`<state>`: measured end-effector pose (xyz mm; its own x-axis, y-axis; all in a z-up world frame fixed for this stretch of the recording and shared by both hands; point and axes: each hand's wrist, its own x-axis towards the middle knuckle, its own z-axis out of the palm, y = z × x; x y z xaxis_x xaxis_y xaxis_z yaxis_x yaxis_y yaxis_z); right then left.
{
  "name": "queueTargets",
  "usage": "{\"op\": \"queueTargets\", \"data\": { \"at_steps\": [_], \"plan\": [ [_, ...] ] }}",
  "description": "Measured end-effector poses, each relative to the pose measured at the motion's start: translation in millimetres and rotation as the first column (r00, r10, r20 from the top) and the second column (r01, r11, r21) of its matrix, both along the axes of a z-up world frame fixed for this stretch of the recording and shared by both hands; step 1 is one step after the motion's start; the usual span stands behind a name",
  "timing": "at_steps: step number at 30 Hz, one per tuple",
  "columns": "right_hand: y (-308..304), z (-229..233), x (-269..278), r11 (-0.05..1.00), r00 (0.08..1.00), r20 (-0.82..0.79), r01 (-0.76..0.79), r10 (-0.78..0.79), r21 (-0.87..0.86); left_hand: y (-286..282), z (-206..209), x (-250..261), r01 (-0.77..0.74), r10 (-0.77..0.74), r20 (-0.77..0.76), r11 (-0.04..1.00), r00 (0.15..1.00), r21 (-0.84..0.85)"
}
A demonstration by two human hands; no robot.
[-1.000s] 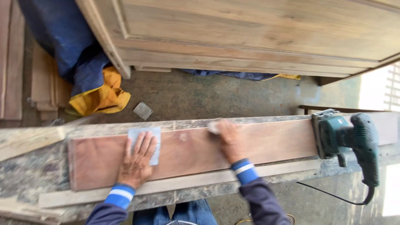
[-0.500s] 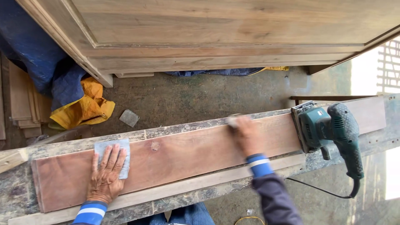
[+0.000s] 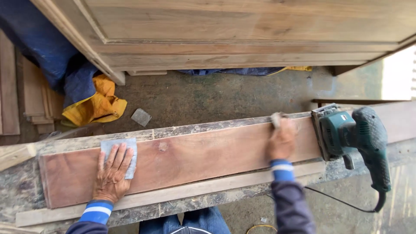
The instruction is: Sanding a piece of wood using an orbital sander and manual sandpaper.
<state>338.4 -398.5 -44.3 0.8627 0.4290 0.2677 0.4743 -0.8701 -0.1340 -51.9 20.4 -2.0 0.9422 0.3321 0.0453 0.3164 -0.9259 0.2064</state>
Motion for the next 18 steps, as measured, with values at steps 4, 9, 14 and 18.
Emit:
{"op": "queueTargets", "data": {
  "at_steps": [4, 9, 14, 18],
  "plan": [
    [126.2, 12.6, -155.9, 0.968, 0.969, -0.020, -0.243, 0.244, 0.059, -1.2, 2.2, -1.7, 0.010, -0.010, -0.007, 1.000, 1.000, 0.017],
    [160.1, 9.0, -211.3, 0.789, 0.779, -0.125, -0.603, 0.614, 0.114, -1.0, 7.0, 1.2, 0.015, -0.014, -0.023, 1.000, 1.000, 0.020],
    [47.8, 20.3, -76.0, 0.985, 0.984, -0.032, -0.173, 0.173, -0.008, -1.1, 6.3, 2.0, 0.012, -0.013, 0.021, 1.000, 1.000, 0.006],
    [74.5, -14.1, -97.5, 0.997, 0.997, -0.013, -0.076, 0.077, 0.006, 0.5, 2.8, 1.3, 0.011, -0.011, -0.016, 1.000, 1.000, 0.013]
  ]
}}
